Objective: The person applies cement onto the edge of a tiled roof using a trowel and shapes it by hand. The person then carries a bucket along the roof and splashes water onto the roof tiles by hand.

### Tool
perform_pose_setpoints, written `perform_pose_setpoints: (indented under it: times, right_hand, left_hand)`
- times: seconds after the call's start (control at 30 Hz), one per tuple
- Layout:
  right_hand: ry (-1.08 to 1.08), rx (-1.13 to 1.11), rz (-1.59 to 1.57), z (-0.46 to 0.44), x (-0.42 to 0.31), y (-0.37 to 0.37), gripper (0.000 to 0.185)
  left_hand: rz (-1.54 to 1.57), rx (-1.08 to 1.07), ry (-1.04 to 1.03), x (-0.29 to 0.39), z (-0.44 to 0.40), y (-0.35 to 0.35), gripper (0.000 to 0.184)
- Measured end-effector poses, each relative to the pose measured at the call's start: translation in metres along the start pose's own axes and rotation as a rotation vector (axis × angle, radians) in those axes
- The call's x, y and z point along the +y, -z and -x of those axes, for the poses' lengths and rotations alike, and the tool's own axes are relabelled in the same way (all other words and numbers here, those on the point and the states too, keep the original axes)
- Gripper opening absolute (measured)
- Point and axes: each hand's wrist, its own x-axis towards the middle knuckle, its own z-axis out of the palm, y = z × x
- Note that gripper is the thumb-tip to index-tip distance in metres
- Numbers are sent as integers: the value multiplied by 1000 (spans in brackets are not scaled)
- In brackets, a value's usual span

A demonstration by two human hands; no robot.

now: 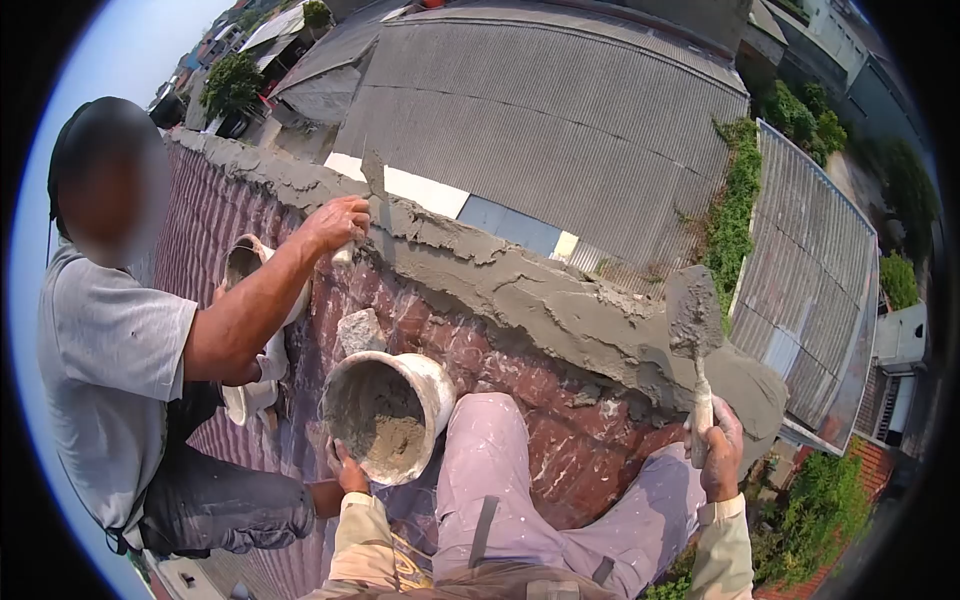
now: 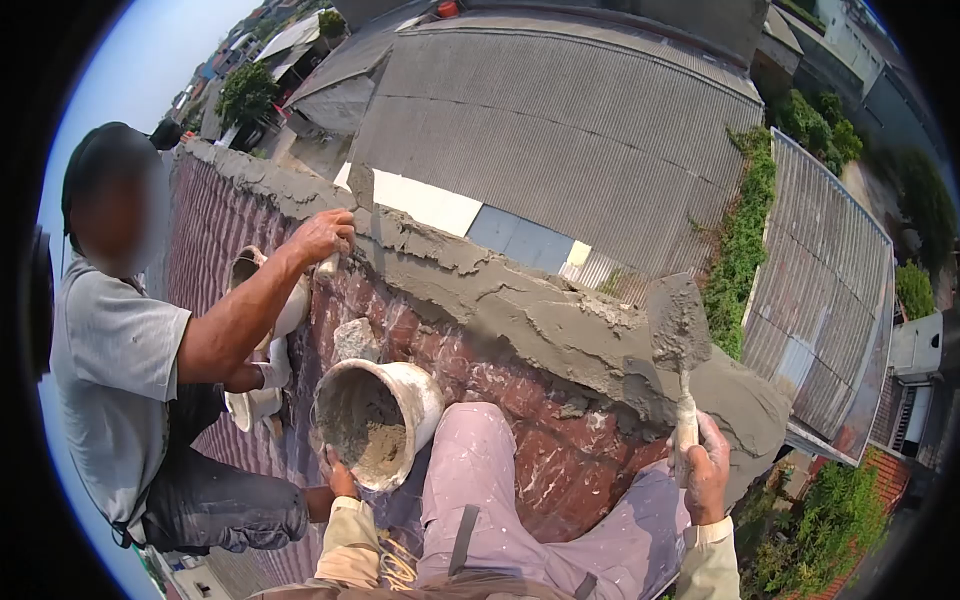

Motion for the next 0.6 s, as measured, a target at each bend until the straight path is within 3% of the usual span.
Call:
perform_pose_setpoints:
  times: [0.03,0.13,0.37,0.5,0.53,0.6]
  right_hand:
    - [-56,-17,-37,5,19,-13,37]
    - [-238,-83,-113,18,63,-69,20]
    - [-337,-224,-126,-11,106,-188,23]
    - [-227,-221,-64,-21,107,-210,26]
    - [-211,-218,-31,-20,107,-208,26]
    - [-137,-182,47,-16,110,-202,27]
  left_hand:
    - [-128,18,1,-6,-2,-4,54]
    - [-97,71,-16,-22,-7,-26,54]
    - [-123,125,-59,-16,-6,-24,56]
    - [-227,139,-100,-37,-9,-29,57]
    - [-243,104,5,-30,-15,-24,60]
    - [-128,163,-46,-16,-8,-28,71]
